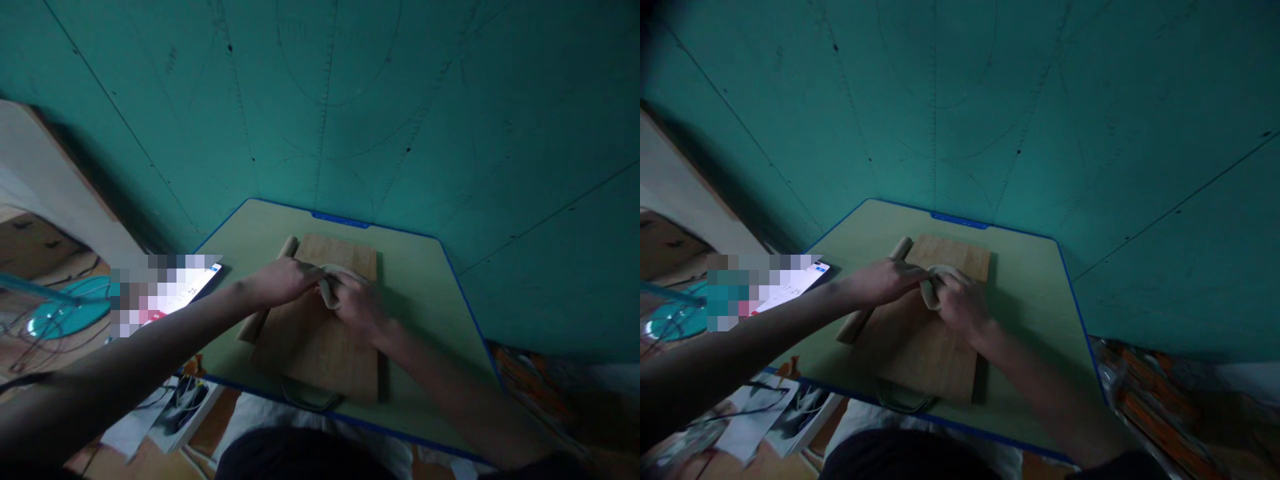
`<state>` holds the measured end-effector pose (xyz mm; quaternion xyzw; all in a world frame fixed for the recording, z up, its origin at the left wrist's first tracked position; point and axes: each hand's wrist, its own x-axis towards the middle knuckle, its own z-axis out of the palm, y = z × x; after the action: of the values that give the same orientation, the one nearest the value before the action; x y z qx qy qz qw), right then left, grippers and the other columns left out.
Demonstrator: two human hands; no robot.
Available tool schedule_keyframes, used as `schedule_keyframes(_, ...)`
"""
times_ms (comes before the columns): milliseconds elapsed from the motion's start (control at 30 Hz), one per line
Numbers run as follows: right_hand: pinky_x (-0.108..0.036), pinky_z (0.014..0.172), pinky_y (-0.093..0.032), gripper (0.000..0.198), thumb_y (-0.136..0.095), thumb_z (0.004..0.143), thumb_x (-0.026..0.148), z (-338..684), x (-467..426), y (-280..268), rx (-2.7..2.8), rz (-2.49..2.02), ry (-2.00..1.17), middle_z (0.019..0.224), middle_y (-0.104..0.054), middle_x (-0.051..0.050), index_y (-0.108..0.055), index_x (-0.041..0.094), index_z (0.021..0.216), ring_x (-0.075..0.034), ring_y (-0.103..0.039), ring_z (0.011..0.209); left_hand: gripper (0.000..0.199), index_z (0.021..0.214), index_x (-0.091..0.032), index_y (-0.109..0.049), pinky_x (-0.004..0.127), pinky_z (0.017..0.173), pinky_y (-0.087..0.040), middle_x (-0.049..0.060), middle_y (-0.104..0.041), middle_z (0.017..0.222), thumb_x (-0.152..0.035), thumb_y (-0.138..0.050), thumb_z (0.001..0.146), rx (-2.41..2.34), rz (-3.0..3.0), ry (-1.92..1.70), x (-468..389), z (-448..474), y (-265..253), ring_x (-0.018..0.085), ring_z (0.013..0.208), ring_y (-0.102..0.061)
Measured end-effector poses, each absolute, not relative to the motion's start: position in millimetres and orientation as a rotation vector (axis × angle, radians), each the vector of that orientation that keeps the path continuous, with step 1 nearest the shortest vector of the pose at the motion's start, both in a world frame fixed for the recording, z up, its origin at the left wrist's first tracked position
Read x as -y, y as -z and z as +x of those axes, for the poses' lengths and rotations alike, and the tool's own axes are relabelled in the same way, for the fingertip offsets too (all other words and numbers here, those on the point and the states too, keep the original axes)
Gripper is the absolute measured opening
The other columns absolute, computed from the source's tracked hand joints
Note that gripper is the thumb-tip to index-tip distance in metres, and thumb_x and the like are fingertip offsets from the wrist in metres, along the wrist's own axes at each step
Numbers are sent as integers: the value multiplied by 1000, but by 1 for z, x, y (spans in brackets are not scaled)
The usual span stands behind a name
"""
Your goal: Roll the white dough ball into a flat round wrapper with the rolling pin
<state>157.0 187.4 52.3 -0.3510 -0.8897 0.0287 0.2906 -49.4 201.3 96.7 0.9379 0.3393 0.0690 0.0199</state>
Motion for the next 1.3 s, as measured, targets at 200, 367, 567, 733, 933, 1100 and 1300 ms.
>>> schedule_keyframes(200,-34,78,-56,15,-60,94,16,161,-188,-44,2463,-1011,63,102,-76,-10,-73,17,101,-24,-71,87,19,112,-17,-65,26,73,-50,6,-73,92,-21,-51,100,-983,2763,-393,-198,-48,-98,17,84,-70)
schedule_keyframes(367,-29,60,-47,12,-61,91,15,163,-188,-43,2450,-1064,130,90,-77,-8,-72,19,91,-21,-70,73,26,121,-17,-61,31,93,-51,12,-68,124,-15,-52,97,-962,2611,-550,-197,-55,-92,20,111,-66)
schedule_keyframes(567,-26,60,-46,20,-55,96,21,164,-192,-41,2334,-1059,34,89,-76,-6,-69,20,83,-19,-70,72,38,134,-14,-55,38,106,-45,17,-60,139,-15,-54,96,-1089,2710,-416,-209,-57,-70,25,128,-58)
schedule_keyframes(733,-30,81,-57,17,-56,93,19,174,-198,-41,2338,-910,-135,107,-75,-9,-71,21,100,-22,-72,95,25,119,-19,-66,40,103,-43,12,-70,127,-16,-54,97,-987,2838,-397,-218,-46,-69,24,120,-64)
schedule_keyframes(933,-41,106,-53,41,-56,87,10,193,-208,-42,2520,-796,-138,133,-66,-13,-66,18,126,-26,-63,123,19,106,-19,-70,38,93,-43,11,-75,113,-16,-55,96,-908,2868,-375,-219,-46,-73,23,106,-68)
schedule_keyframes(1100,-39,101,-56,35,-50,92,9,196,-217,-41,2627,-646,114,123,-71,-16,-70,13,120,-26,-67,116,18,102,-19,-69,36,89,-42,10,-76,106,-15,-52,97,-934,2851,-374,-223,-47,-73,22,98,-69)
schedule_keyframes(1300,-32,85,-61,28,-46,97,12,195,-222,-40,2633,-567,319,112,-75,-15,-72,13,108,-23,-73,99,17,98,-19,-68,35,88,-41,8,-76,100,-14,-52,96,-978,2827,-406,-222,-49,-70,20,91,-69)
